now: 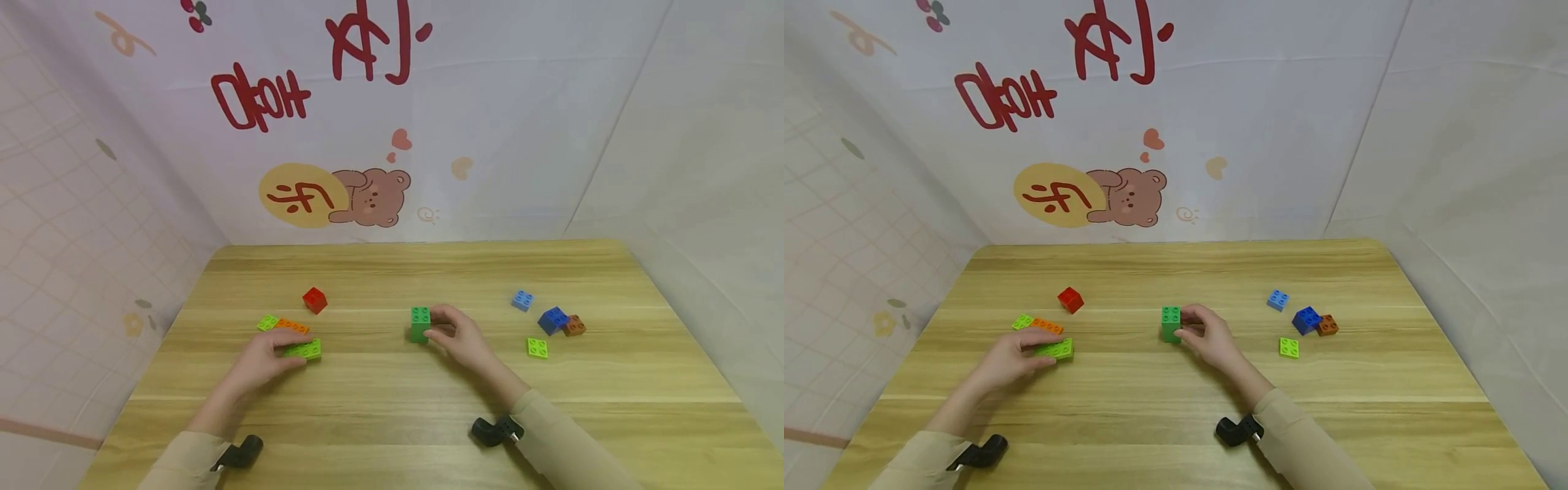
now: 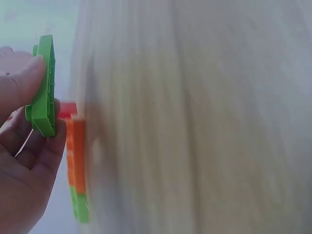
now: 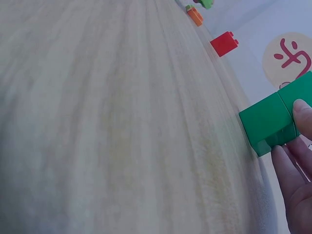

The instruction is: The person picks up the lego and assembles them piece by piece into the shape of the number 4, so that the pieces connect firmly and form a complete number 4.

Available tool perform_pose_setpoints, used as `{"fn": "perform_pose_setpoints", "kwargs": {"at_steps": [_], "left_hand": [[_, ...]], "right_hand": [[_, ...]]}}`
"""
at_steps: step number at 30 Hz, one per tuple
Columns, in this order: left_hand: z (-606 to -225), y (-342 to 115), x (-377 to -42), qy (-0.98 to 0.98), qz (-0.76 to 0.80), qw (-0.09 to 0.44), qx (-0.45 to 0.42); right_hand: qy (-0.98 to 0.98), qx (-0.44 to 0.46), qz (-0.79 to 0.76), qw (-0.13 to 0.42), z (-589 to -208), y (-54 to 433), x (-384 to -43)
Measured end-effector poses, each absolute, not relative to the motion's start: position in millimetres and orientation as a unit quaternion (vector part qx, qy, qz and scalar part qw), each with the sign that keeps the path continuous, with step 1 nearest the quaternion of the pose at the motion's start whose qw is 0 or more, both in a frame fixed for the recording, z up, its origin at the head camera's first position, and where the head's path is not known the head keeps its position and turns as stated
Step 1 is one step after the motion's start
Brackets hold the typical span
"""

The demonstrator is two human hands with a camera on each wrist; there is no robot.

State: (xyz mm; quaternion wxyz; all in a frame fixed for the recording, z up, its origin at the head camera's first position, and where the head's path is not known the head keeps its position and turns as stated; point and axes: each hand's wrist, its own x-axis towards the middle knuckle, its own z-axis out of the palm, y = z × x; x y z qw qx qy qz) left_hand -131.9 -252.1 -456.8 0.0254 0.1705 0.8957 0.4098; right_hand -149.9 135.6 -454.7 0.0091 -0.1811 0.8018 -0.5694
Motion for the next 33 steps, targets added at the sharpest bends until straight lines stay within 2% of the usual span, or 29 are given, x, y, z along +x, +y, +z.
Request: {"fn": "perform_pose_setpoints", "kwargs": {"at_steps": [17, 33], "left_hand": [[-440.1, -174.9, -143.0, 0.868, 0.417, 0.047, 0.264], [-421.5, -116.7, -154.2, 0.862, 0.419, 0.003, 0.285]], "right_hand": [[0.805, -0.181, -0.565, 0.009, -454.9, 135.8, -149.7], [0.801, -0.183, -0.570, 0.004, -455.7, 136.2, -149.2]]}}
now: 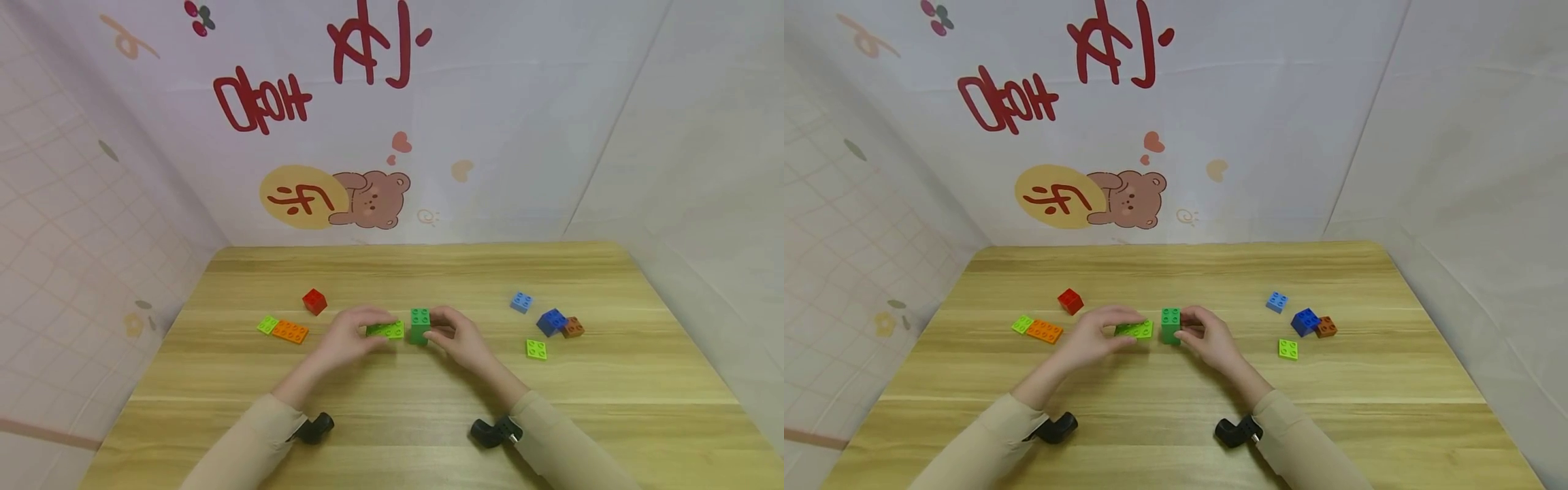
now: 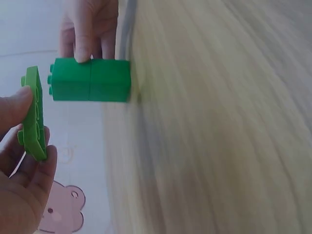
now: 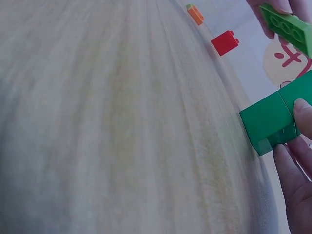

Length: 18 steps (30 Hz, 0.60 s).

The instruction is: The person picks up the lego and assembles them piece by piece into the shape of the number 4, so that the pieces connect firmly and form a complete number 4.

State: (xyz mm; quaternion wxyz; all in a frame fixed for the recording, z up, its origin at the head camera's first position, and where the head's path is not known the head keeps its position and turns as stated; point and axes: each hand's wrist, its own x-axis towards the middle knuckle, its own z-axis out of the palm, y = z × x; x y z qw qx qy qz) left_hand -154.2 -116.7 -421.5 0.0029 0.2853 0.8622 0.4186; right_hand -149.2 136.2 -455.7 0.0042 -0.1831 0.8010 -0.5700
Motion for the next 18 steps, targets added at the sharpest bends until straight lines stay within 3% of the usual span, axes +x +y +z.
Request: {"fn": "perform_pose_setpoints", "kwargs": {"at_steps": [13, 18], "left_hand": [[-409.4, -88.0, -165.4, 0.871, 0.404, -0.024, 0.280], [-408.4, -79.7, -171.3, 0.870, 0.404, -0.027, 0.283]], "right_hand": [[0.790, -0.188, -0.583, 0.009, -459.2, 136.6, -151.3], [0.790, -0.185, -0.585, 0.005, -480.2, 139.4, -160.5]]}}
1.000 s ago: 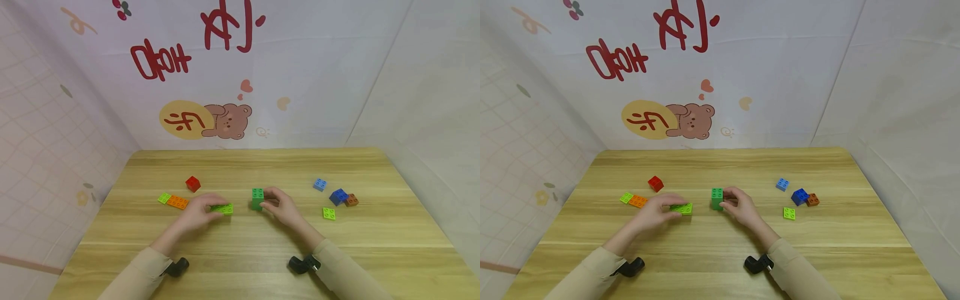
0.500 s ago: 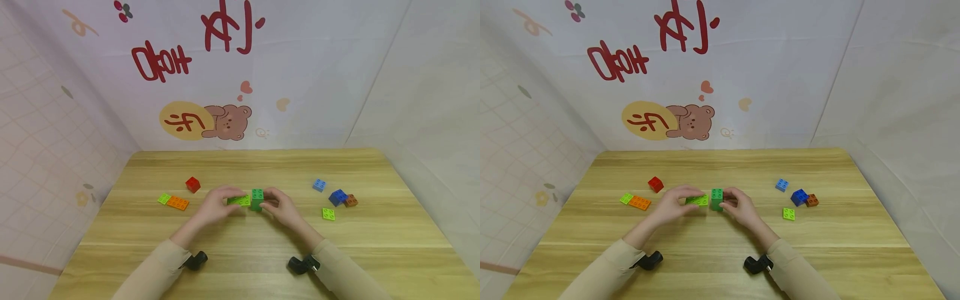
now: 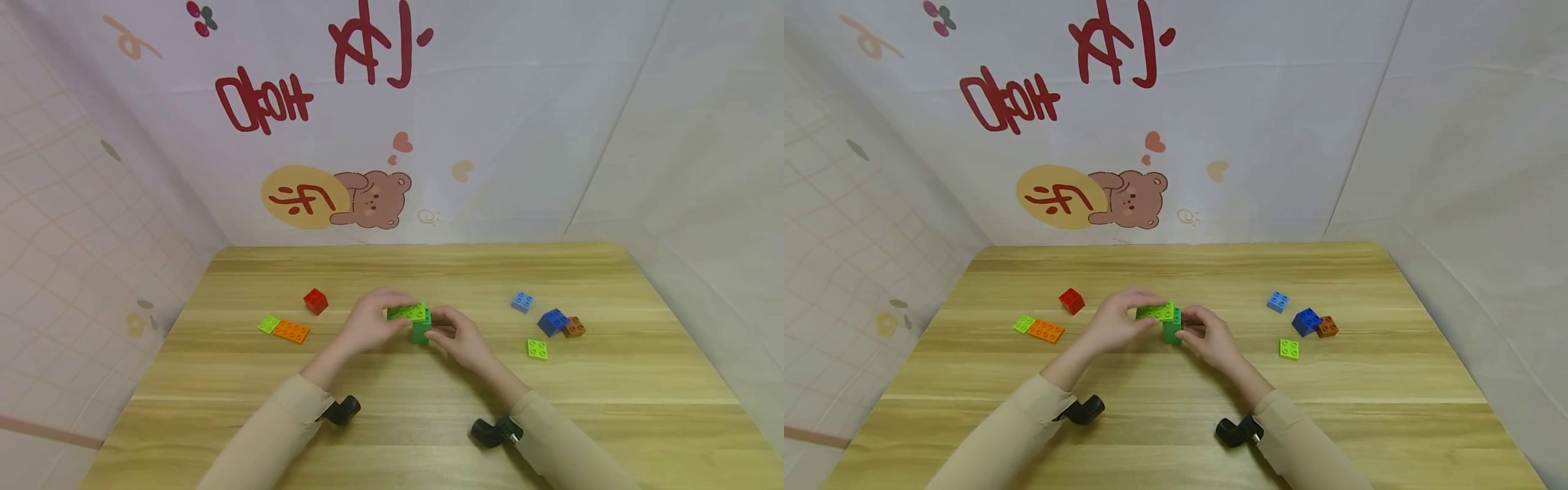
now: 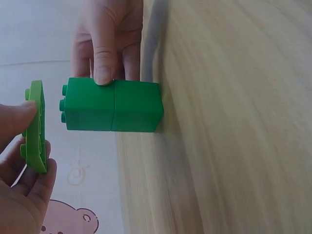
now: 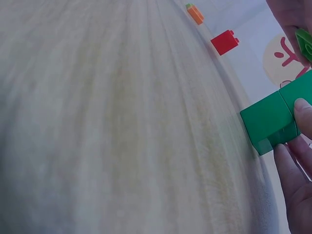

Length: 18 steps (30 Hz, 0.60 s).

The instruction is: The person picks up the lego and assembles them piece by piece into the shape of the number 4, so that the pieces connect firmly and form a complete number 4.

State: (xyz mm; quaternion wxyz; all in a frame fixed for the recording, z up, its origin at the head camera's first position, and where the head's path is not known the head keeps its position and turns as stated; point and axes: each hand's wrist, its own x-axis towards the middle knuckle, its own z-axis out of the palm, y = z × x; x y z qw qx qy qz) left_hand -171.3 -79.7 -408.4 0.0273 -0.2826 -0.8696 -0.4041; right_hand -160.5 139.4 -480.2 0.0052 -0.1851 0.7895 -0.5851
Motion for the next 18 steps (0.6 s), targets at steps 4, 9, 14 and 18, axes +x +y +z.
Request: {"fn": "perform_pose_setpoints", "kwargs": {"at_steps": [4, 9, 14, 18], "left_hand": [[-409.0, -74.3, -175.5, -0.866, -0.407, 0.033, -0.289], [-410.6, -69.6, -179.2, -0.867, -0.403, 0.031, -0.292], [-410.3, -67.2, -178.9, -0.870, -0.402, 0.019, -0.283], [-410.8, -66.5, -178.1, -0.871, -0.404, 0.013, -0.280]], "right_hand": [[0.789, -0.184, -0.586, 0.004, -492.9, 142.3, -166.3], [0.787, -0.185, -0.589, 0.007, -494.1, 144.7, -166.9], [0.788, -0.184, -0.588, 0.009, -492.8, 144.9, -165.7], [0.792, -0.179, -0.584, 0.009, -493.2, 144.3, -165.9]]}}
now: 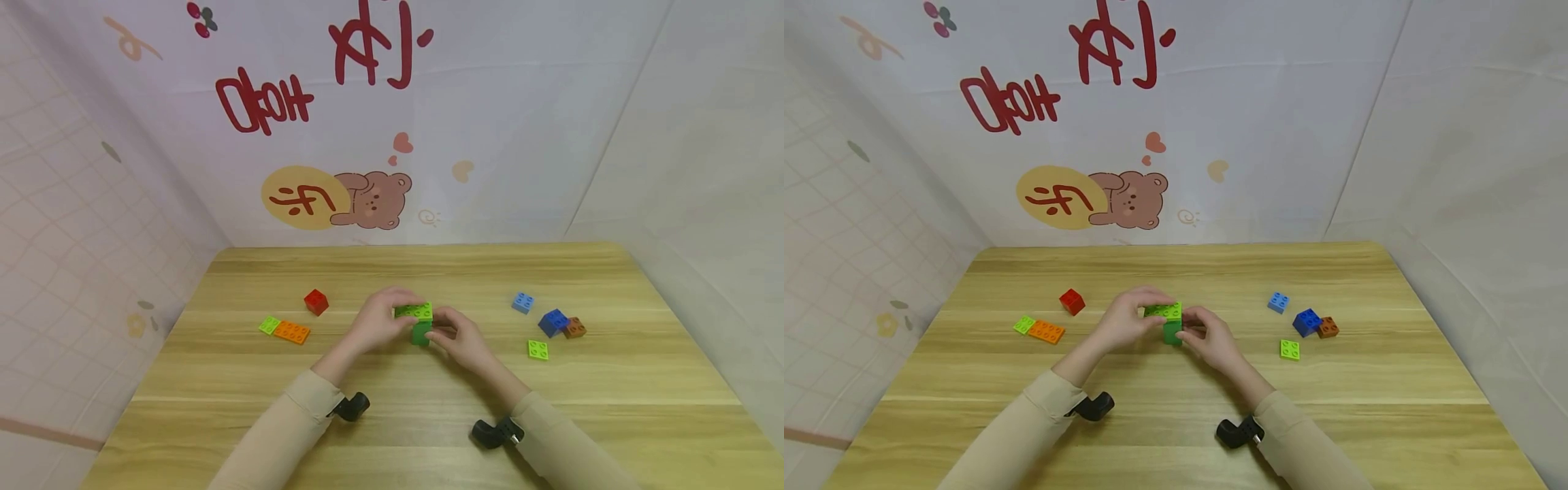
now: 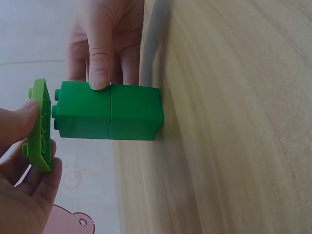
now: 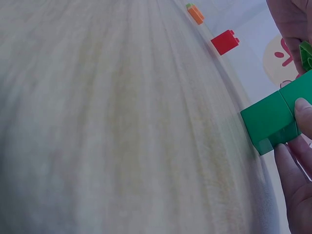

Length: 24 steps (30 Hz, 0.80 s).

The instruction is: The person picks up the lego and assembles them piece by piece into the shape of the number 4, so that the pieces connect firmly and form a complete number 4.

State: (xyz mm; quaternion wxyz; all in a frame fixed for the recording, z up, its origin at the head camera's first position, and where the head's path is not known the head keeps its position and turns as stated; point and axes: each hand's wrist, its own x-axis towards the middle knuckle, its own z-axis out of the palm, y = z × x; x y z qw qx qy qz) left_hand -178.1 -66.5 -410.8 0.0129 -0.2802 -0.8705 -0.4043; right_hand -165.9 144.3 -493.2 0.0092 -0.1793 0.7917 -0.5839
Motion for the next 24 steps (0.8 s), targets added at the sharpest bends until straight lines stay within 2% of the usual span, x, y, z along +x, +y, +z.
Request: {"fn": "perform_pose_setpoints", "kwargs": {"at_steps": [4, 11, 24], "left_hand": [[-412.5, -66.3, -177.9, -0.871, -0.405, 0.011, -0.278], [-413.5, -66.4, -177.4, -0.870, -0.411, 0.004, -0.272], [-415.3, -66.3, -179.0, -0.870, -0.406, 0.006, -0.279]], "right_hand": [[0.796, -0.176, -0.579, 0.011, -490.3, 143.0, -163.9], [0.799, -0.189, -0.571, 0.010, -459.1, 138.1, -149.5], [0.791, -0.182, -0.584, 0.015, -458.1, 137.7, -149.8]]}}
